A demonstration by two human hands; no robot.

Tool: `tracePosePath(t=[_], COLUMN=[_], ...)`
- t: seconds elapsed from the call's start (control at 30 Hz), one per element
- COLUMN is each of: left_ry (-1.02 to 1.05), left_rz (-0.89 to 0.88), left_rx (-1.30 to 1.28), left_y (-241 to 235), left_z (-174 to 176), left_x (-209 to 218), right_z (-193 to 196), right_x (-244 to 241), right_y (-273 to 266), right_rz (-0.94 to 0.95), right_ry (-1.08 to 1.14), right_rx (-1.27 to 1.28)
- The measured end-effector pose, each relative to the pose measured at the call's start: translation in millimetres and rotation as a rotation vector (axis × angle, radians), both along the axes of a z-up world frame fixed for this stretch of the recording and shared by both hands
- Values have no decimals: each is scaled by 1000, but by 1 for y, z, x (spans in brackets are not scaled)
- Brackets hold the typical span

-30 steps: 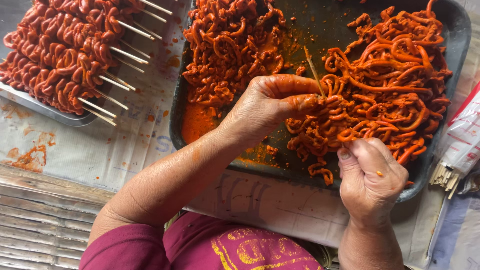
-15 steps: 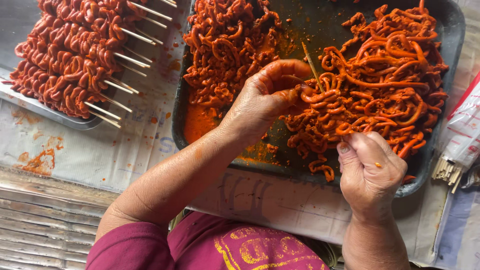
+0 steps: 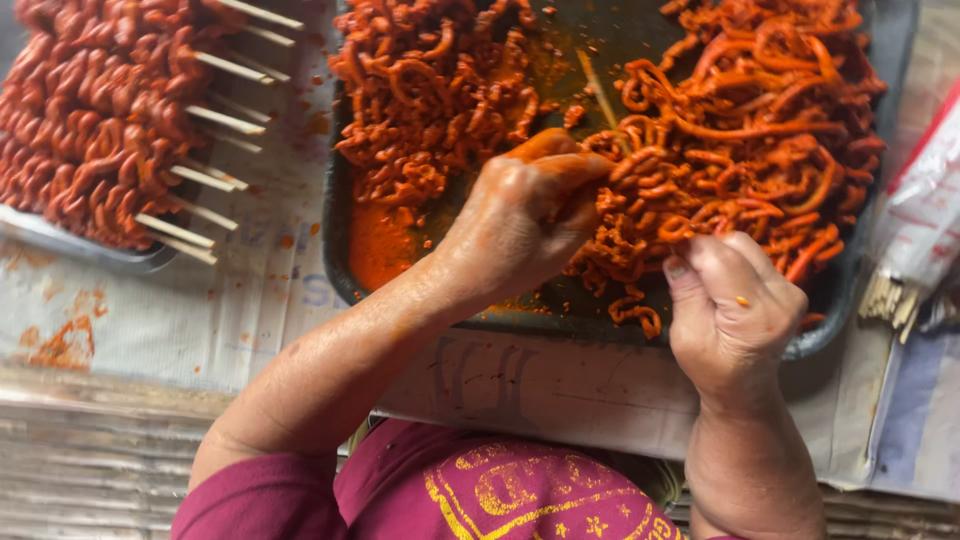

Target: The person takes portions of red marinated meat from a tray and wraps them around wooden skewers. They place the finished skewers into a metal tray. The person repeats this process throughout the video.

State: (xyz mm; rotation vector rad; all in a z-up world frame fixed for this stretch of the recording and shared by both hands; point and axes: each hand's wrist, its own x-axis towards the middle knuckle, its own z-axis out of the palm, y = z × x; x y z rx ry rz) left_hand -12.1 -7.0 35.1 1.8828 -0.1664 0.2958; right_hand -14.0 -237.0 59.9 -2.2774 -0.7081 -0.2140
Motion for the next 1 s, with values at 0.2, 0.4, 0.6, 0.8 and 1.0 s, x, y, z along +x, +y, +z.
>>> tracePosePath(t=[0.2, 0.4, 0.6, 0.8, 1.0], left_ry=[78, 108, 120, -373, 232], left_rz=[41, 136, 184, 605, -89], left_rx=[-73, -44, -288, 623, -693], left_y=[0, -4, 19, 54, 9], left_z=[3, -8, -8, 2, -18], left_x=[-1, -2, 7, 19, 15], right_z=[3, 3, 1, 1, 0], right_x=[-2, -1, -2, -3, -5], right_y=[2, 3, 2, 3, 5], right_rz=[22, 79, -16, -3, 12], right_ry=[-29, 12, 314, 303, 13], right_rx=[-67, -20, 235, 254, 69])
